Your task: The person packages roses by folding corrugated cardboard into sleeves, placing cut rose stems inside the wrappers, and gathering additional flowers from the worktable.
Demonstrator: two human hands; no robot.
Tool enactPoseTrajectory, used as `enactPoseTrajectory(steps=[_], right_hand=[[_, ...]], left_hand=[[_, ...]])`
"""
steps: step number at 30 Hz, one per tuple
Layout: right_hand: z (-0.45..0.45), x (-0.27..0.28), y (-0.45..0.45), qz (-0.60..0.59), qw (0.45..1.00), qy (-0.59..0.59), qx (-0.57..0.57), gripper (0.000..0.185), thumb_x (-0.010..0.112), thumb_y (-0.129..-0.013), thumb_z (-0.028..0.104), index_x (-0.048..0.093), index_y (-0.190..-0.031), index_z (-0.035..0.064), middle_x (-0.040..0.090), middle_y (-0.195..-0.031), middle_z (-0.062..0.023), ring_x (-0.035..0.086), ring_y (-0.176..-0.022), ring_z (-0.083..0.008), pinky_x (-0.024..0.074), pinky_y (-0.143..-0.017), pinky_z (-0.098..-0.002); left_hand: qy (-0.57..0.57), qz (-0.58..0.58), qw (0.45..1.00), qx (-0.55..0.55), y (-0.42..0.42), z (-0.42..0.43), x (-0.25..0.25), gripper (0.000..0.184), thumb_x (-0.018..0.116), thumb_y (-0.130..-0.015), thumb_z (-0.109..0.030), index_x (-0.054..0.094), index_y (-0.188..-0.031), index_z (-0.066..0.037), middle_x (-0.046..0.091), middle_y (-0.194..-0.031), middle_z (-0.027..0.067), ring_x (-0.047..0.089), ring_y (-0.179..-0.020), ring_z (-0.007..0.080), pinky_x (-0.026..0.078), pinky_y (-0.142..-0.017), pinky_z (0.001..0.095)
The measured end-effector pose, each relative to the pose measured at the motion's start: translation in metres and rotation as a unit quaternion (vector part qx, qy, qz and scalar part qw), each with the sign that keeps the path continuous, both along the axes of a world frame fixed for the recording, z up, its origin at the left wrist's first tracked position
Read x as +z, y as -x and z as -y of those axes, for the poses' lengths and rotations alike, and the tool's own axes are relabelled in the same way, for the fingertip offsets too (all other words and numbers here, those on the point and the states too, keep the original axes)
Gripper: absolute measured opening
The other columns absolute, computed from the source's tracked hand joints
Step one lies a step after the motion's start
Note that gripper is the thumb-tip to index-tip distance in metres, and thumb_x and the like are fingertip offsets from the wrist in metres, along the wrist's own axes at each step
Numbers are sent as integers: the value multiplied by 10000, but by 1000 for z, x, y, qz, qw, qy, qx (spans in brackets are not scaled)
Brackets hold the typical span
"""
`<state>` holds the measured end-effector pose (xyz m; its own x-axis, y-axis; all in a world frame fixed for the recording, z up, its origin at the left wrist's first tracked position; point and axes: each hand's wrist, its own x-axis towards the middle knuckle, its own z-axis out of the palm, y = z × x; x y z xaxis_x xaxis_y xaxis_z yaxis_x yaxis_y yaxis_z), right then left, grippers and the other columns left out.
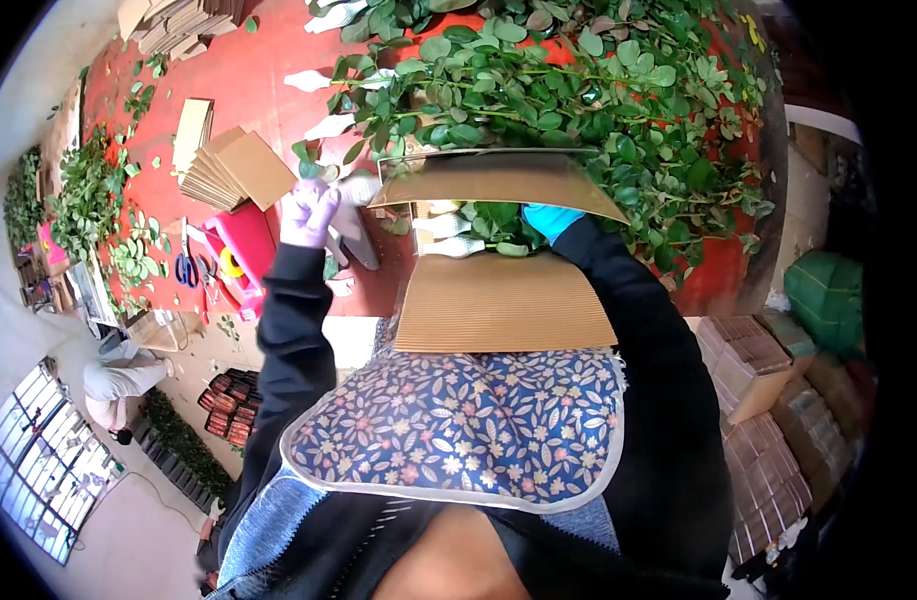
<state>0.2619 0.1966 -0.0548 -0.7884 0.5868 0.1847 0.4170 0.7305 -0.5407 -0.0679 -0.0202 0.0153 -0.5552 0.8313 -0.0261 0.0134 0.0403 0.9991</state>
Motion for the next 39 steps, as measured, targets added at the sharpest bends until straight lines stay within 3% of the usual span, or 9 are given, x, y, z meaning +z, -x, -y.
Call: enactPoseTrajectory(steps=[6, 12, 16, 20, 24, 27, 30, 33, 39], right_hand=[[1, 4, 0, 49, 996, -69, 7, 200, 549, -894, 219, 671, -922, 63, 672, -874, -141, 627, -823, -332, 502, -764, -448], [2, 8, 0, 46, 995, -87, 5, 184, 541, -888, 202, 664, -880, 66, 660, -816, -133, 627, -753, -325, 506, -722, -445], [1, 16, 3, 48, 997, -55, -8, 197, 539, -896, 214, 666, -879, 65, 661, -826, -139, 628, -772, -328, 506, -737, -446], [0, -1, -3, 57, 998, -38, -1, 210, 546, -903, 226, 681, -928, 67, 673, -876, -147, 633, -826, -335, 505, -762, -447], [-4, 7, -3, 90, 996, -12, 15, 229, 554, -904, 246, 688, -975, 74, 683, -953, -148, 634, -887, -345, 504, -778, -453], [-13, 11, 0, 86, 994, -4, 72, 260, 593, -843, 103, 666, -1092, 88, 679, -996, -139, 636, -905, -357, 514, -798, -453], [-18, 104, 30, 145, 978, -94, 119, 457, 622, -829, 9, 602, -1275, 104, 683, -1089, -133, 646, -1010, -345, 520, -869, -409], [-31, 136, 41, 157, 952, 206, 161, 497, 697, -851, 62, 552, -1327, 54, 636, -1265, -156, 626, -1148, -286, 496, -940, -349], [-24, 206, 64, 186, 928, 264, 188, 376, 679, -871, 146, 620, -1235, 72, 697, -1034, -172, 679, -941, -331, 524, -827, -385]], left_hand=[[311, -275, 892, -178, -76, -32, 48, 232, 712, -880, -177, 649, -1071, -60, 652, -777, 80, 640, -736, 212, 515, -718, 314], [196, -115, 941, -250, -74, -13, 1, 147, 658, -946, -211, 665, -975, -67, 633, -765, 61, 608, -706, 169, 492, -669, 300], [204, -104, 973, -4, -34, 24, 9, 186, 622, -948, -172, 612, -821, -37, 584, -671, 12, 536, -632, 128, 461, -622, 327], [255, 23, 955, -151, 14, 130, 48, 210, 668, -907, -217, 648, -824, -25, 662, -742, 53, 594, -657, 170, 494, -671, 307], [677, -242, 609, -336, -20, 225, 50, 346, 779, -765, -257, 648, -1040, -91, 693, -979, 185, 679, -906, 355, 532, -795, 457], [698, -281, 550, -363, -41, 256, 45, 681, 692, -804, -229, 384, -1407, -156, 490, -1370, 228, 586, -1135, 408, 506, -912, 500], [536, -296, 719, -328, -53, 166, 43, 242, 589, -881, -187, 620, -1118, -146, 659, -943, 160, 640, -920, 381, 524, -774, 499], [268, -179, 914, -246, -58, 50, 60, 209, 611, -909, -239, 672, -1023, -75, 685, -902, 172, 652, -862, 379, 522, -756, 454], [283, -174, 873, -357, -75, -24, 38, 265, 673, -872, -310, 685, -997, -77, 680, -880, 161, 649, -857, 356, 507, -770, 441]])
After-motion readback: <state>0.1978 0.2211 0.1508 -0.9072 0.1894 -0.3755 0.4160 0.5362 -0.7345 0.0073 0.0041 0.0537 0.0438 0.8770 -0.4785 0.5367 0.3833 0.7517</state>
